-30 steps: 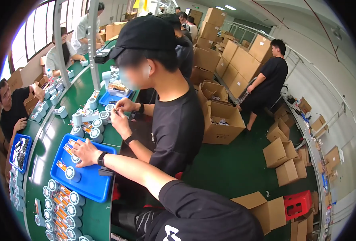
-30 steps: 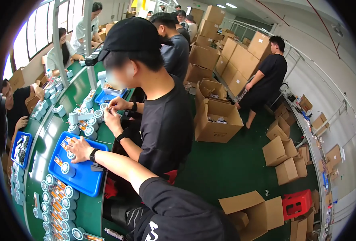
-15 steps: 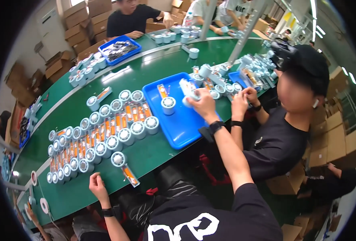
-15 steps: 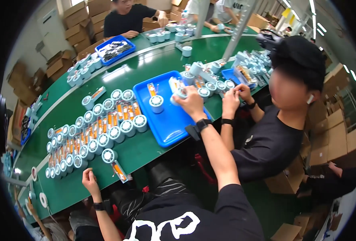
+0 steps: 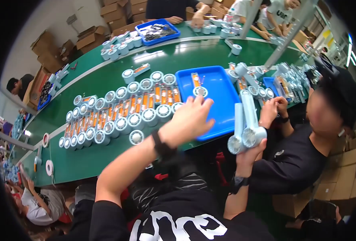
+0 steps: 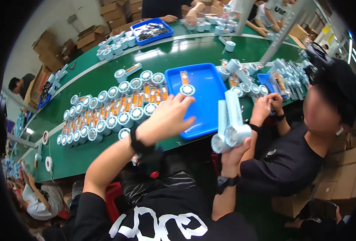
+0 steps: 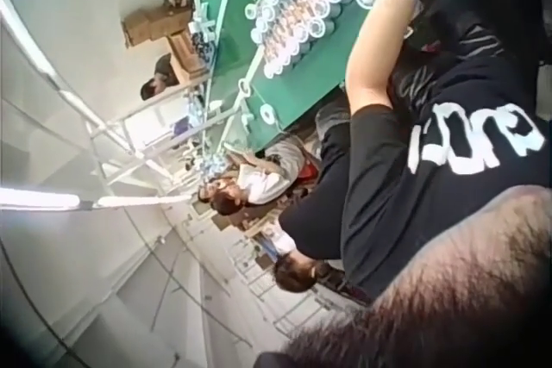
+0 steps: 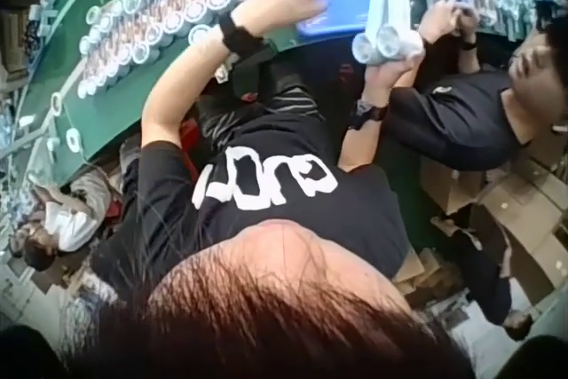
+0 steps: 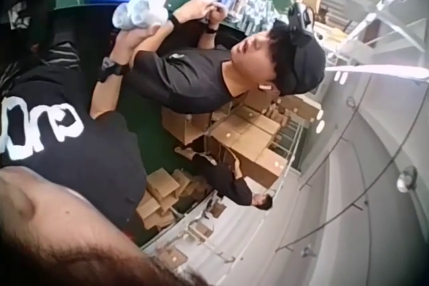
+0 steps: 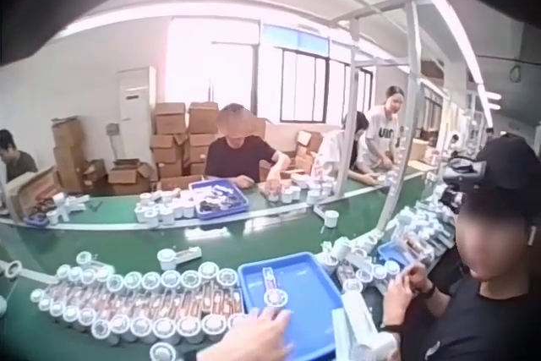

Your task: The person picks up a fan housing and a battery, inserts the battery, and sets the assembly on the table. They then arrange several fan housings in a row, move a blue tray, and continue picking up and setting down more fans.

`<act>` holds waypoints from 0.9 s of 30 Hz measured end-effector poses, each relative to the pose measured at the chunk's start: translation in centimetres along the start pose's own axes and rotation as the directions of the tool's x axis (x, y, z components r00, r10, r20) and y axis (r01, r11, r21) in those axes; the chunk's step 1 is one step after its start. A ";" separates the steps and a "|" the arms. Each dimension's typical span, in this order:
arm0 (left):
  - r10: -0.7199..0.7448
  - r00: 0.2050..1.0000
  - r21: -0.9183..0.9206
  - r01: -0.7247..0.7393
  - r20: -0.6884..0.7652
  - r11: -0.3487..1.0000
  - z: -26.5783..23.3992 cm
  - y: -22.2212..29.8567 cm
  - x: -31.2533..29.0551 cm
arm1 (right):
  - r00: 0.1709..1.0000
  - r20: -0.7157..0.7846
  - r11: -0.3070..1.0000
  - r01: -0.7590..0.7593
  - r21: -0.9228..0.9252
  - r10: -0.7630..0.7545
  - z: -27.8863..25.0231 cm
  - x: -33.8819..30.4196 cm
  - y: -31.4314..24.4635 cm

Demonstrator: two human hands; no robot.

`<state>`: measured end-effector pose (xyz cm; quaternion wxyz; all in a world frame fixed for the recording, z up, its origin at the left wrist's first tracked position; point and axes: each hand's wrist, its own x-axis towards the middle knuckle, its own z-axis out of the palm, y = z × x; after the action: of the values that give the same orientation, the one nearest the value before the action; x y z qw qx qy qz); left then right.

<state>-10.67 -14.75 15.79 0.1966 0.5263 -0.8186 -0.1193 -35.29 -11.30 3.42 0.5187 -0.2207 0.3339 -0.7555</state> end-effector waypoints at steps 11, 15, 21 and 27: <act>0.003 0.976 0.170 -0.041 0.218 0.985 7.9 -8.4 11.5 | 0.999 0.038 0.993 0.020 -0.118 -0.015 -5.4 -8.6 -5.4; 0.161 0.987 0.015 -0.161 -0.002 0.987 1.6 -4.7 7.7 | 0.991 0.130 0.995 -0.028 -0.093 0.040 -4.6 -7.9 -5.2; 0.086 0.968 -0.169 -0.128 -0.235 0.977 -5.3 3.6 -7.0 | 0.983 0.128 0.985 -0.115 -0.129 0.132 -5.2 -9.2 -4.1; -0.210 0.754 0.092 0.337 -0.622 0.937 -3.0 -4.3 -28.7 | 0.798 0.493 0.934 -0.246 -0.259 0.347 -1.6 -10.0 -1.0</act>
<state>4.78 9.56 11.13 0.3737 0.6679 -0.6343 0.1090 -33.35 -1.30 3.22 0.6805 -0.4120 0.2752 -0.5399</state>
